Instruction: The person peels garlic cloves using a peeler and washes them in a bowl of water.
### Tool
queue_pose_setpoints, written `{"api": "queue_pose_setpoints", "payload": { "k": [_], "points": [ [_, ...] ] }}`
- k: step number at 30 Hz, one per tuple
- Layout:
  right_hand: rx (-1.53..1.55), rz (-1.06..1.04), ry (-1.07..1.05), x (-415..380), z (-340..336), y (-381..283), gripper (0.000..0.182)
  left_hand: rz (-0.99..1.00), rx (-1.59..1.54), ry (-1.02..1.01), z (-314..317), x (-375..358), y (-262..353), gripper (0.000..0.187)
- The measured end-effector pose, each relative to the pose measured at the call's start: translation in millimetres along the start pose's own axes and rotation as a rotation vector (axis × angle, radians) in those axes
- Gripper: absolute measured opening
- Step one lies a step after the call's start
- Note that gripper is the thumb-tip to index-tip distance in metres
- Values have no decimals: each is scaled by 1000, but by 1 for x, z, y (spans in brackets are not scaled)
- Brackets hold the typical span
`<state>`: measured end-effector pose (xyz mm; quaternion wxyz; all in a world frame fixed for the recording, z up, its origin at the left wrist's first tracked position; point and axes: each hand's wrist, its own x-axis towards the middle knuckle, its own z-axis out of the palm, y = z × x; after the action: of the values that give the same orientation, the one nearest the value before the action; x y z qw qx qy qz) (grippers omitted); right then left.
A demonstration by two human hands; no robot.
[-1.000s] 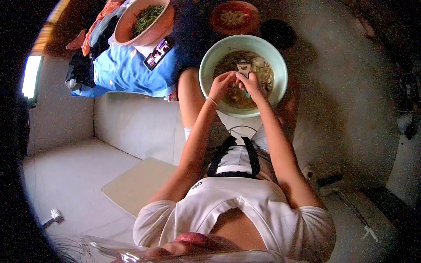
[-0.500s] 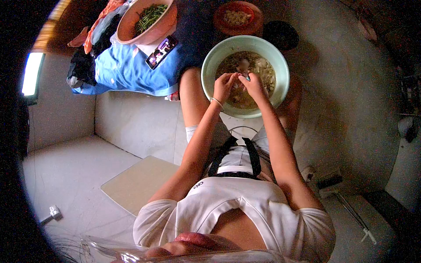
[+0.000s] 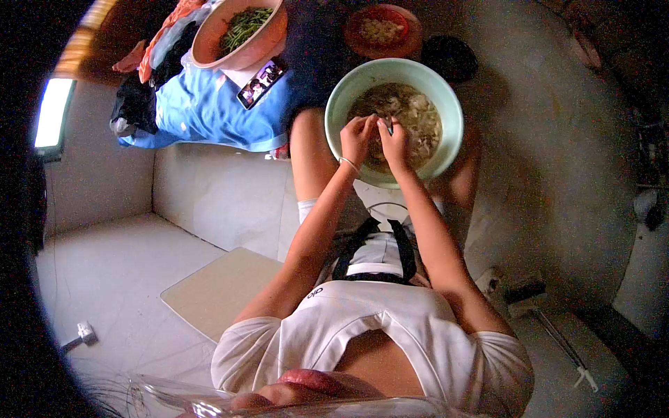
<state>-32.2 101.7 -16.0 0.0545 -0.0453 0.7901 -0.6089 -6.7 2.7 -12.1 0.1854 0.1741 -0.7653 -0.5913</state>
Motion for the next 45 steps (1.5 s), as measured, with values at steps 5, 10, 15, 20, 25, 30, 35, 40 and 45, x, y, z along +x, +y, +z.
{"api": "queue_pose_setpoints", "payload": {
  "k": [5,10,15,20,25,30,35,40,45],
  "points": [
    [-37,-117,92,-4,9,-6,31,79,82,58,-5,-3,18,21],
    [-217,-124,98,-2,13,5,31,89,114,93,-4,-5,24,19],
    [286,56,120,2,21,11,30,173,95,109,1,-1,8,21],
    [311,190,19,8,21,30,30,-134,-278,-73,3,5,-9,22],
    [596,308,29,5,21,5,23,-166,-458,-95,1,4,2,19],
    [714,419,-113,9,12,28,22,-94,-342,-169,-2,3,7,17],
    [939,611,-176,6,-6,-4,16,9,-58,-180,-2,-8,32,17],
    [904,691,-131,4,-13,-3,17,165,100,-239,-1,-13,38,17],
    [1040,683,-230,3,-16,-1,17,126,4,-256,4,-13,21,17]
  ]
}}
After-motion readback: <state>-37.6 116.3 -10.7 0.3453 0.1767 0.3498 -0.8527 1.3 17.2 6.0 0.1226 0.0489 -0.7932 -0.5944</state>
